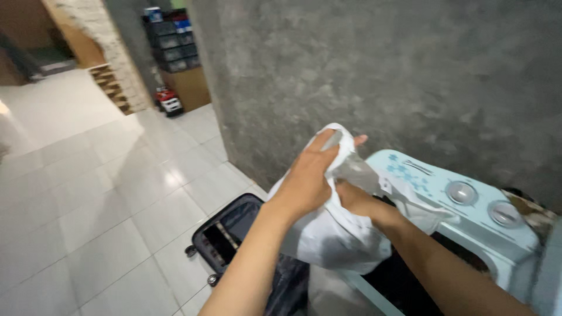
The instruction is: The person opens a red suitcase, removes a white plastic bag containing clothes, and places the clothes into a top-loading washing machine. The person also briefly stirs food cooking in a pan on a stove.
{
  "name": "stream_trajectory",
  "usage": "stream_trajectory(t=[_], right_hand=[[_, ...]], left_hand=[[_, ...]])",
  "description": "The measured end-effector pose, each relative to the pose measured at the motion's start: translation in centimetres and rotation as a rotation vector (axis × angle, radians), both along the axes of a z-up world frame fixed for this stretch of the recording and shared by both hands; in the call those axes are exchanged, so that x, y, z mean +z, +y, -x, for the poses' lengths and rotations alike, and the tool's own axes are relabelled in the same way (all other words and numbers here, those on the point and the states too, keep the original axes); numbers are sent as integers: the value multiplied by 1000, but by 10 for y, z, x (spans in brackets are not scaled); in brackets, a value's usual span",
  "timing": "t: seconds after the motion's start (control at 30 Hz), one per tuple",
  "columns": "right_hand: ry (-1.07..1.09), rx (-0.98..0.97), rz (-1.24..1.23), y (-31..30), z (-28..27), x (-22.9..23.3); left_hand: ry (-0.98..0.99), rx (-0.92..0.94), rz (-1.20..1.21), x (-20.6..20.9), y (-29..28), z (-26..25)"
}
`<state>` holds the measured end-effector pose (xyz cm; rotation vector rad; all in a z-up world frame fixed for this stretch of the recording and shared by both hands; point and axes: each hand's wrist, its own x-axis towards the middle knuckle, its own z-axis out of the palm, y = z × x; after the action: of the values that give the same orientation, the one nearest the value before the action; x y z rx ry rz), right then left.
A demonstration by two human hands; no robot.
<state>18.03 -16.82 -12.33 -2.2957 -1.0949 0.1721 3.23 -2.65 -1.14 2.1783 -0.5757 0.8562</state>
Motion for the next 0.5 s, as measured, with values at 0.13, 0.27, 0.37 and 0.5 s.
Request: stream_trajectory(t=[0.13, 0.27, 0.37, 0.5], right_hand=[[-89, -178, 534, 12, -25, -66], [-177, -322, 650, 11, -40, -96], [-146, -368, 450, 15, -40, -77], [-180, -427, 192, 6, -12, -27]], left_hand=[[46, -20, 19, -1, 8, 16], [133, -53, 58, -12, 13, 28], [112, 1, 25, -21, 17, 31], [190, 93, -21, -33, 18, 25]])
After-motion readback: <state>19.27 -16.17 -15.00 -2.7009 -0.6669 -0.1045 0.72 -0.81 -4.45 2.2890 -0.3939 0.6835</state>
